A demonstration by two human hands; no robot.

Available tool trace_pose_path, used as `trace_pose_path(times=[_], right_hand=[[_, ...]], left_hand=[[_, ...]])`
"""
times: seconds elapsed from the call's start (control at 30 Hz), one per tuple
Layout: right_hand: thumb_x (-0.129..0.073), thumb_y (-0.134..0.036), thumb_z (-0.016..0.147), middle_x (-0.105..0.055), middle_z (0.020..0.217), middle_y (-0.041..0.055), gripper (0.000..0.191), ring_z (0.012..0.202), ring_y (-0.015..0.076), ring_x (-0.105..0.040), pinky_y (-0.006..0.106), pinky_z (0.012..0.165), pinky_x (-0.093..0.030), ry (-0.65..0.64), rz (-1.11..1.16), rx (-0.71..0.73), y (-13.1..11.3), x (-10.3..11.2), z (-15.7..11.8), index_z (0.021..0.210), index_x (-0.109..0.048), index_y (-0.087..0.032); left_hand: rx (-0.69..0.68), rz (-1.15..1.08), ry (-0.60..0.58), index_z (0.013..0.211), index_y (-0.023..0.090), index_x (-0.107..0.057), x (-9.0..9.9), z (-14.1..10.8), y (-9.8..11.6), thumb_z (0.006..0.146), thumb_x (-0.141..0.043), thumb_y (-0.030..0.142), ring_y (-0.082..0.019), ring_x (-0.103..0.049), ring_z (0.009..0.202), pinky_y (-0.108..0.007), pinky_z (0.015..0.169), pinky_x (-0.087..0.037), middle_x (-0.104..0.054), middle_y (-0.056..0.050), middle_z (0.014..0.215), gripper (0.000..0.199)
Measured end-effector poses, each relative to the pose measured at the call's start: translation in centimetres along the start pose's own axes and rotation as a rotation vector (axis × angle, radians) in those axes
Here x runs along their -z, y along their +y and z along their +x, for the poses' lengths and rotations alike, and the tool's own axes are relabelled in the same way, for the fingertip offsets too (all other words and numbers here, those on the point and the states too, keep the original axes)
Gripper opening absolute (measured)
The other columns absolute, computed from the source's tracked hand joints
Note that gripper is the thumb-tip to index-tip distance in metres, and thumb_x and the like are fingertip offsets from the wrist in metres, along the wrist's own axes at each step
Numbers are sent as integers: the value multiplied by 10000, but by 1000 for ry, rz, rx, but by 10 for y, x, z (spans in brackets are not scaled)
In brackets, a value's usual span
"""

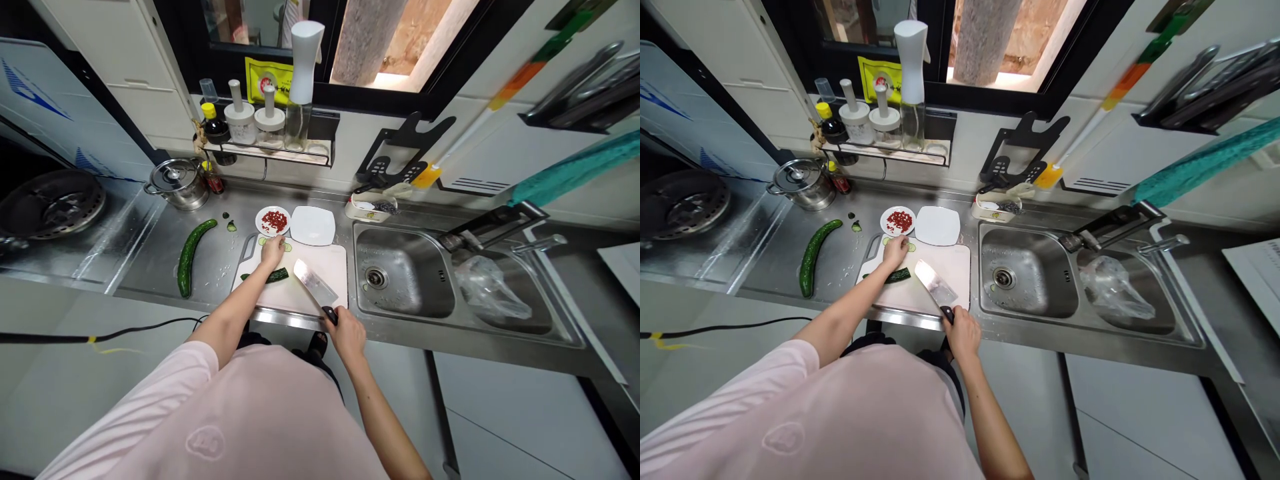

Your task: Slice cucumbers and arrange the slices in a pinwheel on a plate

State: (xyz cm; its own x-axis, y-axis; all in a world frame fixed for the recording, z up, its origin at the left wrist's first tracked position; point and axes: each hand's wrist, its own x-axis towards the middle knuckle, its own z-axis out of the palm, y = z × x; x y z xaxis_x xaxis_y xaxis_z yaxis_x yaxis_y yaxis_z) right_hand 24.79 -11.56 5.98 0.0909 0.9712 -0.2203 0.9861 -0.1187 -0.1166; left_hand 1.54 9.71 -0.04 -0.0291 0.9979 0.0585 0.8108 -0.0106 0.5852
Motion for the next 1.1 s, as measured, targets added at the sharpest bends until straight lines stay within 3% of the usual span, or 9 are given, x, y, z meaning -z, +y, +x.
trace_pose_path(times=[0.17, 0.37, 1.1], right_hand=[[-483, -420, 885, -628, 909, 37, 223, 796, 163, -586, 258, 639, -293, -8, 8, -13, -1, 1, 1, 948, -528, -211], [-478, -417, 882, -631, 886, 26, 214, 788, 162, -586, 254, 623, -278, -5, 19, 7, -3, 2, 4, 931, -521, -214], [-456, -458, 879, -631, 863, 28, 260, 769, 160, -592, 238, 611, -280, -43, 60, -47, -5, -3, 4, 943, -542, -221]], left_hand=[[-112, 48, -68, 957, 208, -693, 2, -4, -11, 797, -581, 208, -242, -530, 992, -350, 870, -423, -631, -85, 1000, 196], [-176, 83, -102, 961, 216, -710, 1, -5, -16, 826, -560, 226, -231, -517, 995, -341, 868, -423, -607, -82, 1000, 202], [-131, 137, -102, 969, 217, -705, 1, -5, -10, 850, -527, 234, -226, -503, 1007, -323, 854, -408, -613, -76, 1001, 215]])
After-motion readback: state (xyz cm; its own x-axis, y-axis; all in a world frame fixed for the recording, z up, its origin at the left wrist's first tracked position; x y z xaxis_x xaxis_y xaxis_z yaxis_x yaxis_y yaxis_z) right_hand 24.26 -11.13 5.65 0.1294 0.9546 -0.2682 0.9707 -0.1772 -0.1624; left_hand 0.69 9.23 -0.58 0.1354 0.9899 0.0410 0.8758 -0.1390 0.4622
